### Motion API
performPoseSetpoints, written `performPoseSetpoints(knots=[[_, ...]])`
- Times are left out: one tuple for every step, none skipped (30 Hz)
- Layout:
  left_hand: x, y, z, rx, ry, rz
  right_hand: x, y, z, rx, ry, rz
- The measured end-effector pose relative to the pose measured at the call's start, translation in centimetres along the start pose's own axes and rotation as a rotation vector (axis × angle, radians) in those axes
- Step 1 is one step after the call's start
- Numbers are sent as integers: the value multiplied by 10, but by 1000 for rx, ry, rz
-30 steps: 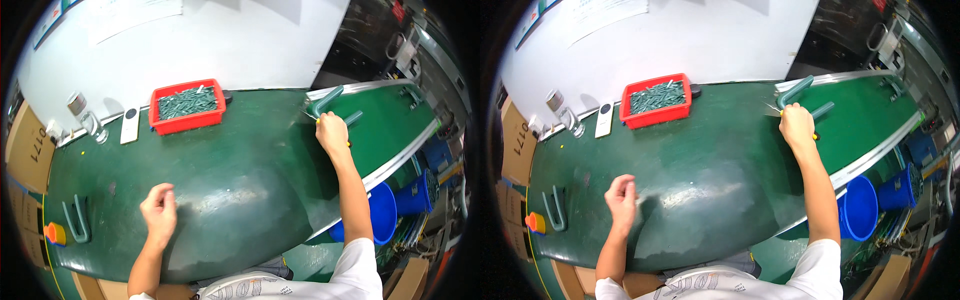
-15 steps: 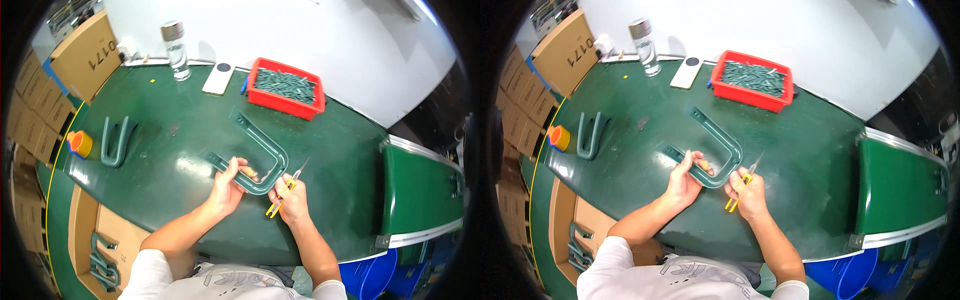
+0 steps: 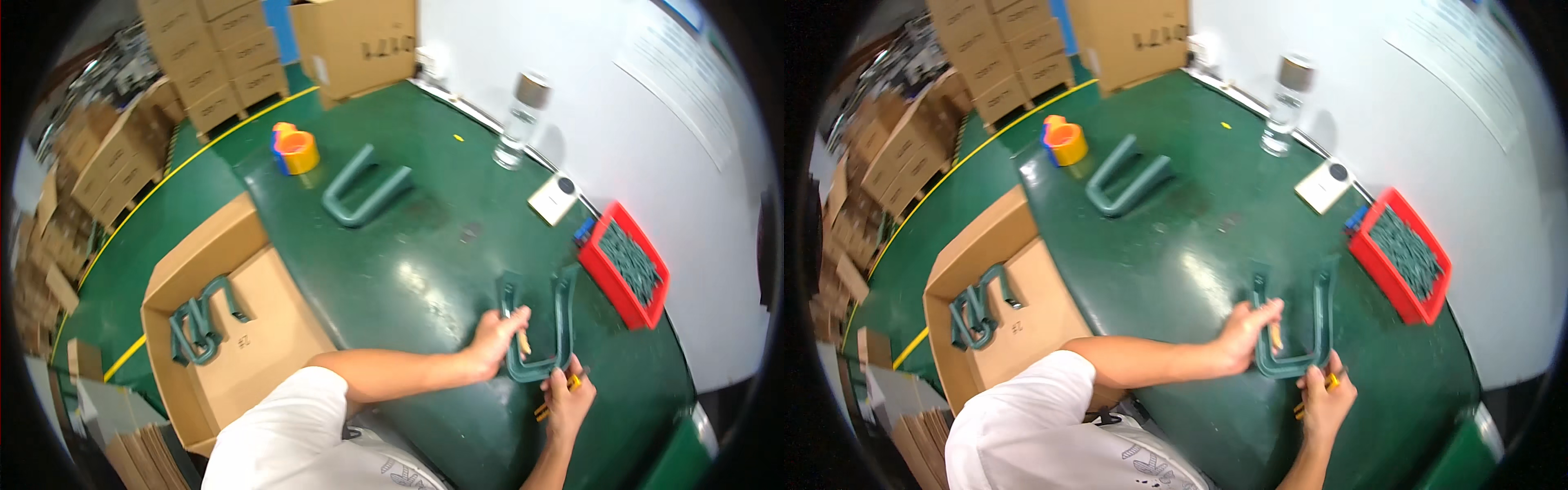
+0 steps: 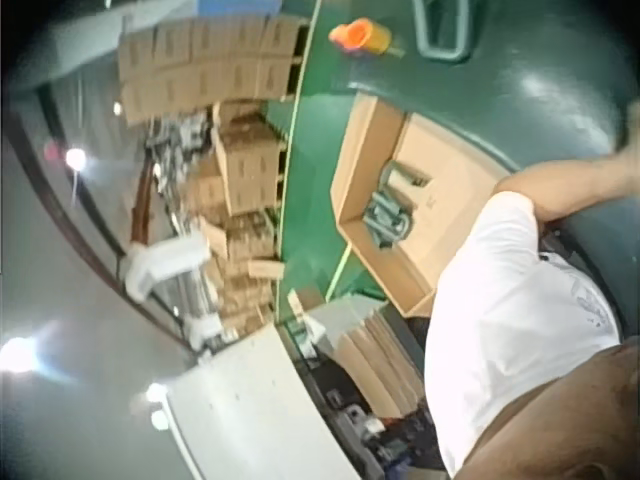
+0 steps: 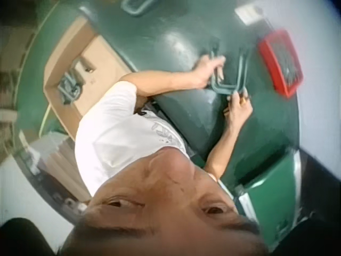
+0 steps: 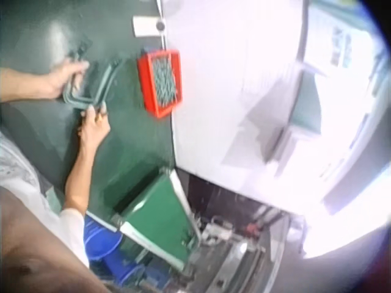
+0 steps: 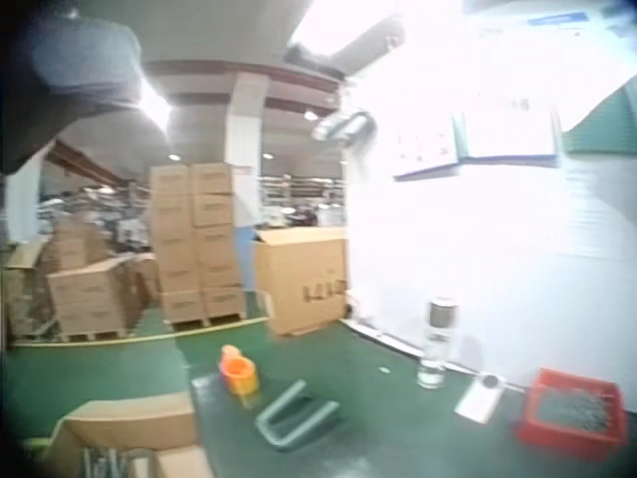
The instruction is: Deburring and cleaning plastic molded components using a tool and then placing them in a collection box.
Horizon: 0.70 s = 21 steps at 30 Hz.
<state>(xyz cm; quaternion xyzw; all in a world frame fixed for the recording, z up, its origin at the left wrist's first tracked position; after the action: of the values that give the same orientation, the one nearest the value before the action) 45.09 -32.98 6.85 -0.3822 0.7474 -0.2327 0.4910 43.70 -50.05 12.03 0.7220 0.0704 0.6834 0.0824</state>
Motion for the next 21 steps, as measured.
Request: performPoseSetpoints(knots=[[-2,0,-2,35,-12,22,2,-2,0,33,24,-1],[-8,3,-3,57,-51,33,2,-9,0,100,25,34],[-11,1,-5,87,-70,40,4,-11,0,120,30,29],[-13,1,-7,78,-100,48,5,-12,1,134,33,25],[-15,2,-8,75,-109,52,5,-14,2,143,35,21],[-16,1,-10,76,-116,58,4,-14,2,120,39,29],[-16,0,-11,77,-121,66,3,-14,3,116,47,30],[-15,1,-11,76,-112,68,3,-13,3,109,54,31],[-14,0,-11,76,-139,76,1,-14,5,107,62,35],[-13,-2,-12,76,-166,84,-3,-13,6,82,52,33],[-13,-2,-12,77,-192,92,-8,-11,6,57,41,32],[-13,-5,-14,102,-220,122,-10,-11,7,31,26,30],[-14,-6,-15,120,-247,153,-11,-13,8,43,3,39],[-15,-8,-18,139,-274,184,-10,-15,9,55,-21,48],[-15,-11,-21,163,-296,210,-9,-15,9,61,-44,52],[-16,-11,-24,168,-324,262,-10,-17,9,60,-60,56],[-16,-11,-24,155,-368,274,-12,-18,9,59,-77,61],[-18,-10,-23,142,-416,284,-12,-20,9,60,-89,65],[-20,-10,-22,130,-463,295,-11,-21,9,60,-94,63],[-19,-9,-20,124,-439,269,-11,-21,7,60,-98,62],[-18,-8,-18,116,-417,245,-11,-22,7,63,-102,62]])
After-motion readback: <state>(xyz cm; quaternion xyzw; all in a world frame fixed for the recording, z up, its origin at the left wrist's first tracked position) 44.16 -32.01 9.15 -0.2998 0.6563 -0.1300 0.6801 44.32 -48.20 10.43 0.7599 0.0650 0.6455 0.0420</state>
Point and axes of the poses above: each hand's wrist, its own z-axis towards the middle knuckle, its own y-axis out of the back of the hand, x = y × z, the point moved 6 cm from there along z, towards the middle knuckle, and after that the axes turned 4 degrees about y, right-handed, at the moved point
